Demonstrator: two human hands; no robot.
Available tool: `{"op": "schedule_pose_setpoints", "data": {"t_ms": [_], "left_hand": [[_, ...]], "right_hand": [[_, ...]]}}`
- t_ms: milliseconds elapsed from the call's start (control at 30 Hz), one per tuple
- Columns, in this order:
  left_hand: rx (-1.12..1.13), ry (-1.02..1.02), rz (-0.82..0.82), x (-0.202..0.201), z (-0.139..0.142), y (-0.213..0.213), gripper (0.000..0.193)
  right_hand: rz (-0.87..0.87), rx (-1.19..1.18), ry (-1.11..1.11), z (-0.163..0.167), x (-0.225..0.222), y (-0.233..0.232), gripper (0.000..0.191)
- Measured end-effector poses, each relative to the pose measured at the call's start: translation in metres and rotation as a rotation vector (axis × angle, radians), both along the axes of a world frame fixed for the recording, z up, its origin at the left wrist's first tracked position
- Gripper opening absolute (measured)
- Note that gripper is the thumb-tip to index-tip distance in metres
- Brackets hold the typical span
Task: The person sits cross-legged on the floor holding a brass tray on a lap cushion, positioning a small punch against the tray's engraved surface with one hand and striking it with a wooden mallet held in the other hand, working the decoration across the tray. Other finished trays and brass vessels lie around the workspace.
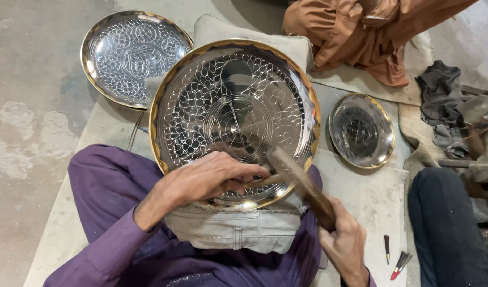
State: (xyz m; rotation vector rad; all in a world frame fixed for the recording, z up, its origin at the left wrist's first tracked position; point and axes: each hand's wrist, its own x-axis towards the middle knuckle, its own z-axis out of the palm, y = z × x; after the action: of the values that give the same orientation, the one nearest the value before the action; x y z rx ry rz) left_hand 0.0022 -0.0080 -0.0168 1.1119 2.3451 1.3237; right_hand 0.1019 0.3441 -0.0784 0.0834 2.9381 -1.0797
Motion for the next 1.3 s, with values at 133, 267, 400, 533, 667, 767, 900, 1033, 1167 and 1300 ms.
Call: {"op": "schedule_pose_setpoints", "data": {"t_ms": [133,267,400,533,667,767,900,1033,1167,1300], "left_hand": [[0.268,-0.053,0.055,0.006,0.008,-0.009,0.057],[0.188,-0.038,0.423,0.018,0.008,-0.031,0.052],[0.256,-0.086,0.524,0.03,0.006,-0.051,0.051],[0.25,-0.145,0.599,0.029,0.006,-0.056,0.053],[0.282,-0.163,0.597,0.028,0.005,-0.05,0.055],[0.315,-0.157,0.545,0.023,0.0,-0.038,0.056],[0.203,-0.138,0.473,0.012,-0.008,-0.025,0.053],[0.2,-0.124,0.35,0.004,-0.013,-0.013,0.052],[0.156,-0.13,0.273,-0.006,-0.015,-0.002,0.057],[0.156,-0.038,0.17,-0.016,-0.014,0.002,0.052]], "right_hand": [[0.009,-0.156,0.167,-0.038,0.013,0.054,0.06],[-0.449,0.162,0.485,-0.059,0.015,0.145,0.045],[-0.922,0.277,0.422,-0.039,0.017,0.248,0.046],[-1.056,0.04,0.165,-0.029,0.029,0.301,0.048],[-0.972,-0.187,0.226,-0.031,0.037,0.304,0.05],[-0.888,-0.315,0.249,-0.006,0.033,0.285,0.052],[-0.674,-0.451,0.248,0.035,0.011,0.231,0.054],[-0.455,-0.552,0.222,0.073,-0.011,0.157,0.056],[-0.249,-0.63,0.18,0.101,-0.017,0.087,0.059],[0.019,-0.633,0.246,0.11,-0.023,0.046,0.066]]}}
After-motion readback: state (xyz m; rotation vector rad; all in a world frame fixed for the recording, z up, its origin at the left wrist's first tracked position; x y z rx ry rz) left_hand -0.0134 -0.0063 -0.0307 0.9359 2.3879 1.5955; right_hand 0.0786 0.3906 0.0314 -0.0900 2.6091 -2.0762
